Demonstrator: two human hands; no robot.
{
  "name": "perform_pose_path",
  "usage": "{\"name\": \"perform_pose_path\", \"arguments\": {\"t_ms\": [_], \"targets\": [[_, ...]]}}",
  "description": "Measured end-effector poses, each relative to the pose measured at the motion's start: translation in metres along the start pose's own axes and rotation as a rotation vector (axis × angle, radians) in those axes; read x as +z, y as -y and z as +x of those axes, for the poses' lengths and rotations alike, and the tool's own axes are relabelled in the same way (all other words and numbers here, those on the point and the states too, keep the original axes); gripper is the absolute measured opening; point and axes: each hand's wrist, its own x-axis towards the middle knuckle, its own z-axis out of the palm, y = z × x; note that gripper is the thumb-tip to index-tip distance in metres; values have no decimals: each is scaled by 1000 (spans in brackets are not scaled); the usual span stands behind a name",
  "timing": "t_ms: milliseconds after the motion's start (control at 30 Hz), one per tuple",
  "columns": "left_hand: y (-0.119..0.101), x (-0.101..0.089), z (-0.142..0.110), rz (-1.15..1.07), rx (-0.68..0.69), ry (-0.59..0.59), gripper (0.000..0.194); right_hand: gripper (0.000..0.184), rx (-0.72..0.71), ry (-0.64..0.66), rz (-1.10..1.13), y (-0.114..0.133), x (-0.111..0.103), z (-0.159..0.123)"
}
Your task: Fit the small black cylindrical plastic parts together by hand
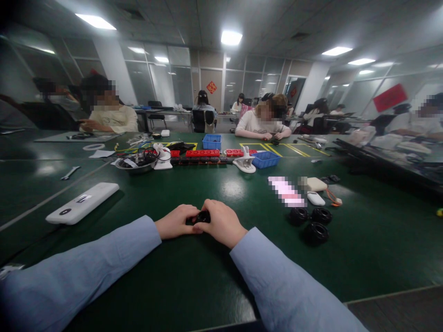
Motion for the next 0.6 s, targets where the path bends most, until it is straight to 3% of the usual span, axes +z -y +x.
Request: {"name": "perform_pose_path", "arguments": {"t_ms": [200,333,500,600], "targets": [[0,-1,-1,29,-5,5,36,62,-12,8,19,-4,-3,-1],[0,-1,-2,17,16,11,35,44,-9,-99,-16,2,-6,-5],[0,0,-1,12,4,3,33,20,-56,-63,-68,7,-2,-7],[0,0,-1,15,8,-4,32,18,-50,-57,-56,7,0,-5]]}}
